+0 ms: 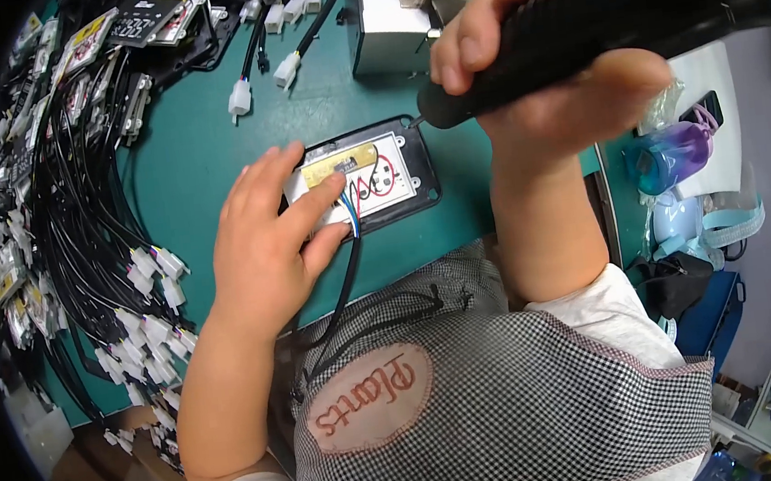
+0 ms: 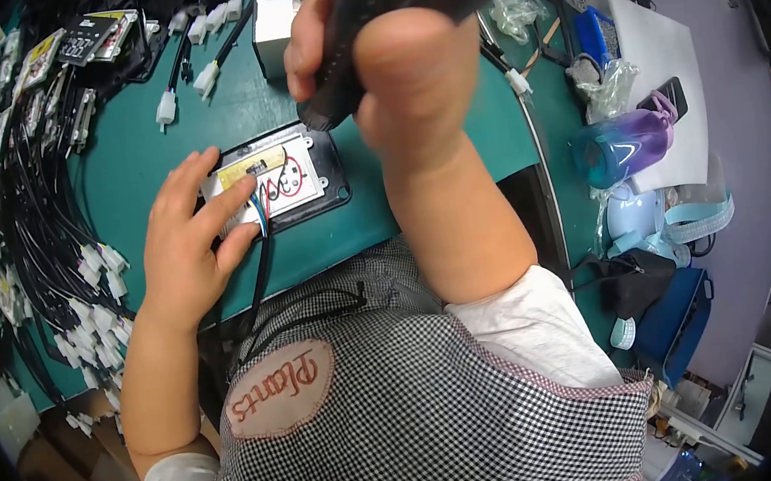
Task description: The person assembles electronic modules into plastic frames using an electric screwdriver.
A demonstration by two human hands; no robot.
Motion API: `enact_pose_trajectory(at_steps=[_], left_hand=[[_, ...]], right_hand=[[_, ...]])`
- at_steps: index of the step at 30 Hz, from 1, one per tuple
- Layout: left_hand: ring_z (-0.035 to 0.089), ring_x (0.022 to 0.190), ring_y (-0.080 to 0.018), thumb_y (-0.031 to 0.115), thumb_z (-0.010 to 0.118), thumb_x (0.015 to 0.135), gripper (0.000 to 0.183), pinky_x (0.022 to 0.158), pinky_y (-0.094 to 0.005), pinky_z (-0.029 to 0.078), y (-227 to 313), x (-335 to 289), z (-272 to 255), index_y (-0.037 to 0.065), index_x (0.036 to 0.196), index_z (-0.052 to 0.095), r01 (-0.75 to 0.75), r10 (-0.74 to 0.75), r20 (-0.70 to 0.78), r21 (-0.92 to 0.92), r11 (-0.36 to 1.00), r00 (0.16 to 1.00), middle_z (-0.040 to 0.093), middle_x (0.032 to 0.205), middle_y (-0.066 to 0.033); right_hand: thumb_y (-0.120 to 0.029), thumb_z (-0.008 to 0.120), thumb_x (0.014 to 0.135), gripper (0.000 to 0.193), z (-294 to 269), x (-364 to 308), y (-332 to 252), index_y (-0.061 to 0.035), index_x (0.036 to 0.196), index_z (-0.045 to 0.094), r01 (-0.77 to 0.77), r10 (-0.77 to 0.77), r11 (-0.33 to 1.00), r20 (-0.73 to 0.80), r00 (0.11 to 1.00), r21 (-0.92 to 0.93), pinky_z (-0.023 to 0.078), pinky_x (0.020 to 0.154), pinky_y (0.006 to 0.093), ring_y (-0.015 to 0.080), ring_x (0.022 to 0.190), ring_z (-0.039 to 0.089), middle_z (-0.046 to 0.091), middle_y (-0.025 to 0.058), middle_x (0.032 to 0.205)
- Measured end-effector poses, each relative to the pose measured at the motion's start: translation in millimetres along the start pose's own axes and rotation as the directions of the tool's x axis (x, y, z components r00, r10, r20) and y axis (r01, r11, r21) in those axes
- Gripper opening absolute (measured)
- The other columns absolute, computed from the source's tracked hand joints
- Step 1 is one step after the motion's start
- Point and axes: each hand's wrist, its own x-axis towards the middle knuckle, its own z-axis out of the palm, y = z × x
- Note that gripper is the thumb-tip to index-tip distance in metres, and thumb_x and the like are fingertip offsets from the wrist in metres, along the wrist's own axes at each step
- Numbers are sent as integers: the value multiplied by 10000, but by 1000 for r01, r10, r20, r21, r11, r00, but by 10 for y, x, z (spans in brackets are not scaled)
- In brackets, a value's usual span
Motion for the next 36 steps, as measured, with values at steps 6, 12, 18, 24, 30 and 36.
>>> enact_pose_trajectory(at_steps=[6,12,18,24,30,36], left_hand=[[514,1157,-352,214,758,677,429,993,-470,402,-9,7,17,166,1095,674,8,-8,-8,-4,1000,1000,535,1258,-144],[515,1155,-350,208,758,675,418,992,-468,404,3,-16,11,160,1082,678,21,-21,-12,-6,1000,1000,534,1258,-146],[505,1166,-346,209,757,680,412,1000,-473,397,-7,-39,15,157,1081,677,9,-10,-34,-3,1000,999,530,1262,-139],[492,1176,-371,187,744,696,416,985,-455,398,-25,-61,32,151,1104,671,-11,11,-38,-10,1000,999,518,1289,-158],[485,1189,-359,235,743,700,410,1015,-483,378,-5,-77,7,165,1097,669,17,-17,-17,-6,1000,1000,513,1287,-154],[487,1189,-359,235,756,686,434,1016,-485,375,-3,-38,16,176,1107,668,1,-1,-23,-19,1000,1000,519,1285,-151]], right_hand=[[-867,411,686,895,-105,-158,-244,-27,977,511,-311,163,584,-267,950,-750,474,481,310,201,505,532,539,105,642],[-804,560,667,865,-1,-256,-147,2,974,502,-439,162,329,-409,898,-836,466,455,294,197,496,536,558,110,647],[-676,731,626,821,48,-240,-106,28,970,486,-479,343,395,-358,869,-784,482,467,273,174,506,545,556,104,639],[-792,576,670,817,69,-335,-192,-34,964,501,-460,-36,364,-506,862,-810,465,491,291,184,522,524,523,77,647],[-771,548,715,775,267,94,-375,-48,984,478,-179,-221,379,-277,935,-908,467,509,294,187,536,526,517,88,657],[-808,474,729,741,17,317,-487,-114,981,541,-69,-254,367,-172,952,-928,471,528,334,203,529,532,537,71,659]])
